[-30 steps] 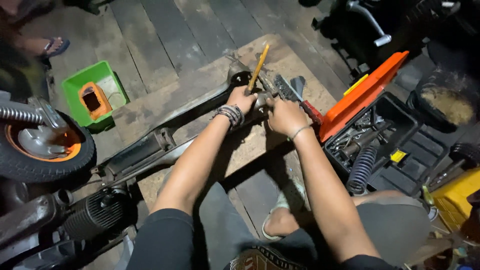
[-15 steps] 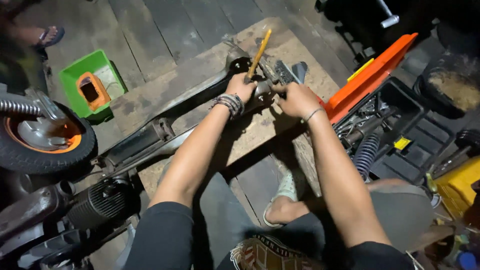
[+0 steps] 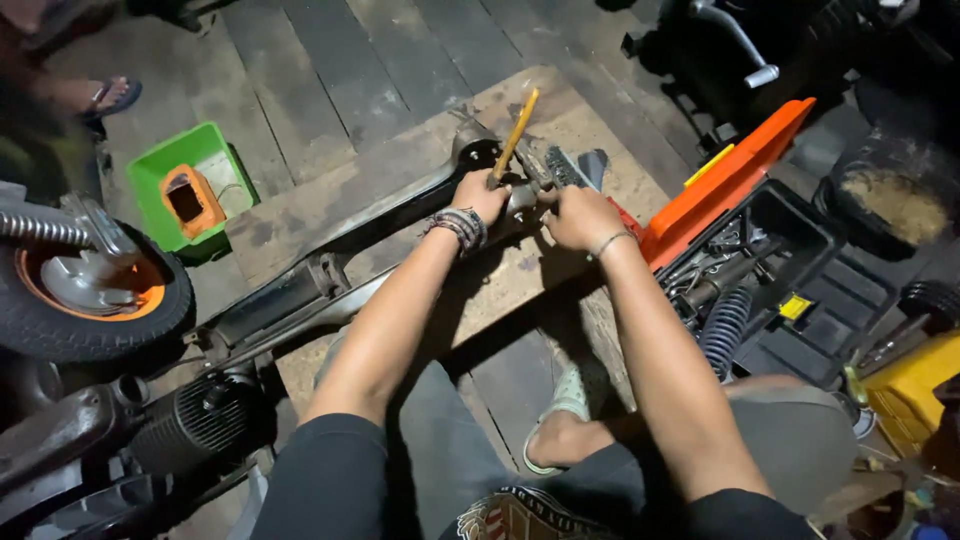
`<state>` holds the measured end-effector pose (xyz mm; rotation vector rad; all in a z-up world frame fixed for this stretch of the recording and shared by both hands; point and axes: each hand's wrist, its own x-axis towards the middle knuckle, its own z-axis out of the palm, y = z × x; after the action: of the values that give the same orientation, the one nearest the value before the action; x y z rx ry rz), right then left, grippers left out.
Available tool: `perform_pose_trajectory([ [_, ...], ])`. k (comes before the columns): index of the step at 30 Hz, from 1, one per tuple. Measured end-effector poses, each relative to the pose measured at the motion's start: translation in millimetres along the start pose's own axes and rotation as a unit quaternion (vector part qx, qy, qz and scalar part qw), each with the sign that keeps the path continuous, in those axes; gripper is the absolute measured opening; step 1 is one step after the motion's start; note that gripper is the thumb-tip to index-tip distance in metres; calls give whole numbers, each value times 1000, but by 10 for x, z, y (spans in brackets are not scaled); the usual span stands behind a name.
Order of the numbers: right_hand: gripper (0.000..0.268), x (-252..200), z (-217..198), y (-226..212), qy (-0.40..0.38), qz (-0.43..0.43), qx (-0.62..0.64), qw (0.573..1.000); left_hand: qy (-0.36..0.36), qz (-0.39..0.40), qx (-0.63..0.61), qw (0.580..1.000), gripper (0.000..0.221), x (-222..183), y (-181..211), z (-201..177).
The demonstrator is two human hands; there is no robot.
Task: The person is cleaning a metal motorcycle part by brushing it and using a hammer with a punch to remove debris.
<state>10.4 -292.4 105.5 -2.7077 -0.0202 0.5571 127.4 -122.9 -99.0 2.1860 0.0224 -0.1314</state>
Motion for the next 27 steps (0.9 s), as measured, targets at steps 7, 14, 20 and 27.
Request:
perform_pose_trajectory([
  [7,39,89,118,34,15,-4,-1,1000,-1,20,10,1000,21,-27,30,0],
  [14,46,163,168,8,-5,8,6,1000,-11,16,23,1000,22,-77,130,-38],
  [20,46,38,6,-97,-6,-6,66,998,-14,17,32,999,22,-22,228,-104],
  [27,42,-351,113,-99,37,0,126,991,-30,45,91,994,35,32,58,-37],
])
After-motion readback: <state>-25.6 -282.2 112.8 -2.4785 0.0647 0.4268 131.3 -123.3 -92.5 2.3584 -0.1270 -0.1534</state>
